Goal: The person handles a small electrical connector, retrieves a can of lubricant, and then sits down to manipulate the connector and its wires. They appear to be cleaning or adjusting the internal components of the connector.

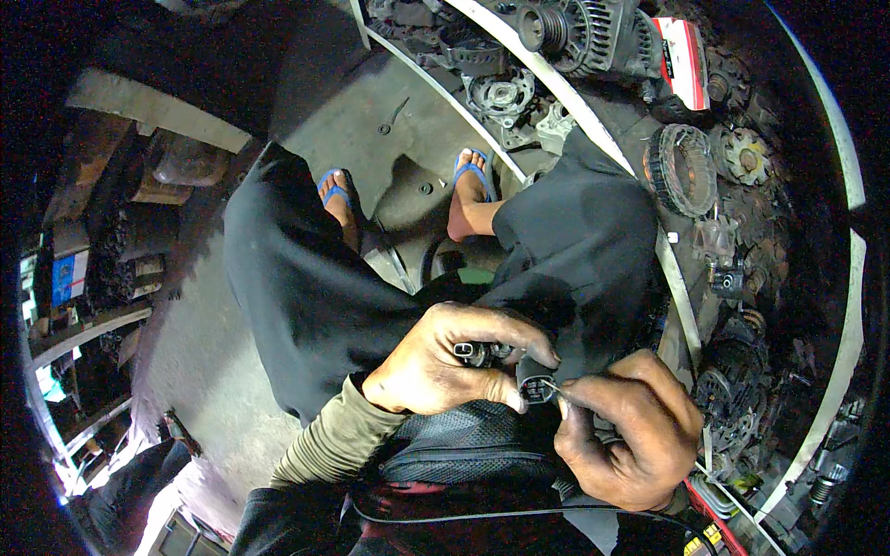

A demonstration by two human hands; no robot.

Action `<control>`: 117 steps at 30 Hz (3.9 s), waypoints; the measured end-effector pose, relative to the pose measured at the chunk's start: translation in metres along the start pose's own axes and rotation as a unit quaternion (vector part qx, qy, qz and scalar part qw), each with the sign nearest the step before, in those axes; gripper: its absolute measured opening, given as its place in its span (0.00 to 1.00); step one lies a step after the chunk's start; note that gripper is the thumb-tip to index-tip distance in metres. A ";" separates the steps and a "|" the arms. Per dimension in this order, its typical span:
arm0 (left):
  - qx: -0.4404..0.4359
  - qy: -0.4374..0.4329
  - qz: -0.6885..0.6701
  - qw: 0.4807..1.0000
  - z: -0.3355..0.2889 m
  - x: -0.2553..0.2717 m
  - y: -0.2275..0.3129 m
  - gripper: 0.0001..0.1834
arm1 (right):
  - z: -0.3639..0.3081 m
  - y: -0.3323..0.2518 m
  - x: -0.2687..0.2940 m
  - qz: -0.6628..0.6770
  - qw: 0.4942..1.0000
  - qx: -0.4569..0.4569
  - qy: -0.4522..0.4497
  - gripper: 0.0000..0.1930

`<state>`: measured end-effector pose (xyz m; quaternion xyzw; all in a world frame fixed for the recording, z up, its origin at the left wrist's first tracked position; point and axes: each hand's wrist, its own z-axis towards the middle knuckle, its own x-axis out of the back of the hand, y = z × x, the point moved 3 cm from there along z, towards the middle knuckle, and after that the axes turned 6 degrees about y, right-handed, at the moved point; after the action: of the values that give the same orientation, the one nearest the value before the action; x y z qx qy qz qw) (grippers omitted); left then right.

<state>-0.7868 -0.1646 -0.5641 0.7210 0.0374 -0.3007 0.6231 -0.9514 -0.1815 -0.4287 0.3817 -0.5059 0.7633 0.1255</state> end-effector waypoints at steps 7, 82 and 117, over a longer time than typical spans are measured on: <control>-0.025 -0.005 0.005 1.000 0.002 0.000 0.000 0.25 | 0.008 -0.006 -0.001 -0.015 0.999 0.005 -0.029 0.13; 0.015 0.043 -0.004 0.999 -0.001 0.003 -0.003 0.25 | -0.008 -0.022 -0.023 -0.121 0.992 0.013 -0.014 0.17; -0.008 0.019 0.086 0.996 0.008 -0.005 0.008 0.07 | -0.039 0.056 -0.016 0.184 0.972 -0.132 0.065 0.18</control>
<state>-0.7907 -0.1722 -0.5552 0.7221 -0.0101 -0.2320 0.6516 -0.9909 -0.1704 -0.4860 0.2121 -0.6548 0.7226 0.0649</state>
